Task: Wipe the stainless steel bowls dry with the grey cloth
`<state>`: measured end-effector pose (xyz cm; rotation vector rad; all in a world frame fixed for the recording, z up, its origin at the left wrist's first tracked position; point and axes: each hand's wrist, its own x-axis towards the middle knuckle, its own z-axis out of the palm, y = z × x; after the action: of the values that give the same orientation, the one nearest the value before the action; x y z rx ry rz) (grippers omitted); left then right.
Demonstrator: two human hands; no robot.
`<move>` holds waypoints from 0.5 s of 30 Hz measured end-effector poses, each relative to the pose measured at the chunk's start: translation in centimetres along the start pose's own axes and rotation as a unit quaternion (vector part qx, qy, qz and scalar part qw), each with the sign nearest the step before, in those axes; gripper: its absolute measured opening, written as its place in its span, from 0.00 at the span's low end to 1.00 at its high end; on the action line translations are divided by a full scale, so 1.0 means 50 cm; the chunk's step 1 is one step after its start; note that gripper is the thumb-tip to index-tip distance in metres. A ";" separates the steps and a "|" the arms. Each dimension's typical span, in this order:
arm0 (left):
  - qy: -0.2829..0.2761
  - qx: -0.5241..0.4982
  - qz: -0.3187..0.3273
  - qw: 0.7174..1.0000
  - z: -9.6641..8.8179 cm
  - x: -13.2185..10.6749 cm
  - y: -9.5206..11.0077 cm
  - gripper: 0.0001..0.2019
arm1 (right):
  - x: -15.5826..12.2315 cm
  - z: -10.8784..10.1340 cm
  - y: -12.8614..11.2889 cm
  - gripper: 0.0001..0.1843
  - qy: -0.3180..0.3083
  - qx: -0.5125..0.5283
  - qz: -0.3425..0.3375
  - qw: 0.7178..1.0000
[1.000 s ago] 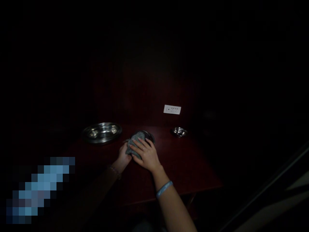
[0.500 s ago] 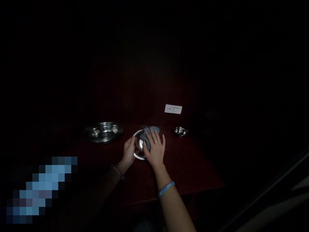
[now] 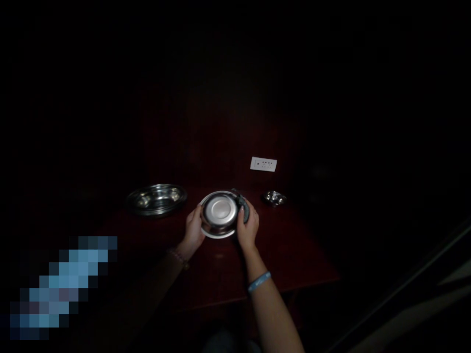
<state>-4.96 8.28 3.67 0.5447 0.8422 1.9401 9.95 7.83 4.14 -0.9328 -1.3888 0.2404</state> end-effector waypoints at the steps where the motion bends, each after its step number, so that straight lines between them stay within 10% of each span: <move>1: 0.007 -0.001 0.003 1.000 0.000 0.001 0.002 0.12 | 0.001 0.000 0.003 0.24 0.011 0.012 0.027 0.999; 11: -0.015 0.031 0.047 0.998 -0.008 0.005 0.001 0.13 | 0.015 0.011 0.051 0.26 0.064 0.166 0.179 0.968; 15: -0.015 0.037 0.071 0.997 -0.010 0.007 0.002 0.12 | 0.018 0.016 0.063 0.29 0.020 0.311 0.288 0.905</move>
<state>-5.54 8.39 3.41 0.6923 0.8799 2.0308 10.60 10.75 2.56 -0.7676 -0.8672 1.0431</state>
